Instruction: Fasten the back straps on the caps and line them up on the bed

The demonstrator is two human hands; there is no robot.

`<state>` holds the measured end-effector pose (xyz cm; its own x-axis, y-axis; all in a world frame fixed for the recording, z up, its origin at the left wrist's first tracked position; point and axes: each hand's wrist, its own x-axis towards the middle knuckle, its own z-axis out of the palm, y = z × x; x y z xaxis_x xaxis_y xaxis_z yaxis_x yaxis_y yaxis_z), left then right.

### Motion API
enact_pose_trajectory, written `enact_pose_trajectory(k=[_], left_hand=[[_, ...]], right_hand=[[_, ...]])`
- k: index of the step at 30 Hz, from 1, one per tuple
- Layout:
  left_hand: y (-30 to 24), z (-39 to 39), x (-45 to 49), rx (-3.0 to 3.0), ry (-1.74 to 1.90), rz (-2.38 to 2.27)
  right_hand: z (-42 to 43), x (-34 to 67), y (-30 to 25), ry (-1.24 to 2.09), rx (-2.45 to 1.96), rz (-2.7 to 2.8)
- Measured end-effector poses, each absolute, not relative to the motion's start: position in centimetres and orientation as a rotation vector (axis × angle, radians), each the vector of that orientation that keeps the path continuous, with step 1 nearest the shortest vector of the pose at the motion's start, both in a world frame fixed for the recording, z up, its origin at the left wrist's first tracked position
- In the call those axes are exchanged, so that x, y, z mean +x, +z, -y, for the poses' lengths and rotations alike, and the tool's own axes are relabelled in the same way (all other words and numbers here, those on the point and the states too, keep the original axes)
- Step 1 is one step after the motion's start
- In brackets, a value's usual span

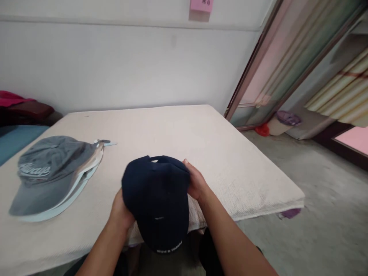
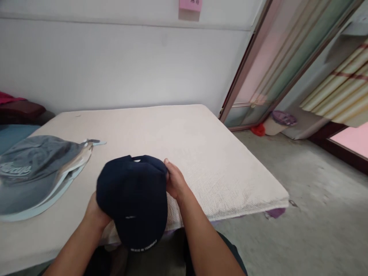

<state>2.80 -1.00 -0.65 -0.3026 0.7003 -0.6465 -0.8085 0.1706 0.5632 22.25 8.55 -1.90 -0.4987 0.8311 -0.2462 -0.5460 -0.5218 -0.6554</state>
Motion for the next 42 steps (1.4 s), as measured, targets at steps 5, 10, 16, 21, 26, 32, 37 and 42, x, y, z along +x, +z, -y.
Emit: enact_pose_trajectory(k=[5, 10, 16, 21, 26, 32, 37, 42], left_hand=[[1.0, -1.7, 2.0, -0.126, 1.795, -1.074], [-0.3, -3.3, 2.7, -0.085, 1.811, -1.000], [-1.0, -5.0, 4.3, -0.064, 1.821, -1.041], [-1.7, -5.6, 4.8, -0.093, 1.752, -0.986], [-2.8, -5.7, 5.5, -0.082, 1.589, -1.013], [-3.3, -5.5, 5.3, -0.067, 1.494, -1.051], [-3.5, -5.4, 5.4, -0.146, 1.481, -1.099], [-3.6, -5.5, 5.3, -0.160, 1.473, -1.095]], right_hand=[[-6.7, 23.4, -2.8, 2.263, -0.590, 0.842], [-5.4, 24.6, -2.9, 2.285, -0.653, 0.859], [-5.9, 25.9, -3.1, 2.196, -0.591, 0.630], [-8.1, 27.4, -3.3, 2.098, -0.618, 0.592], [-13.9, 31.1, -3.2, 1.881, -0.647, 0.672], [-23.9, 37.5, -3.2, 1.509, -0.777, 0.707], [-30.2, 42.6, -4.8, 1.314, -1.005, 0.602], [-32.4, 45.3, -7.3, 1.192, -1.291, 0.534]])
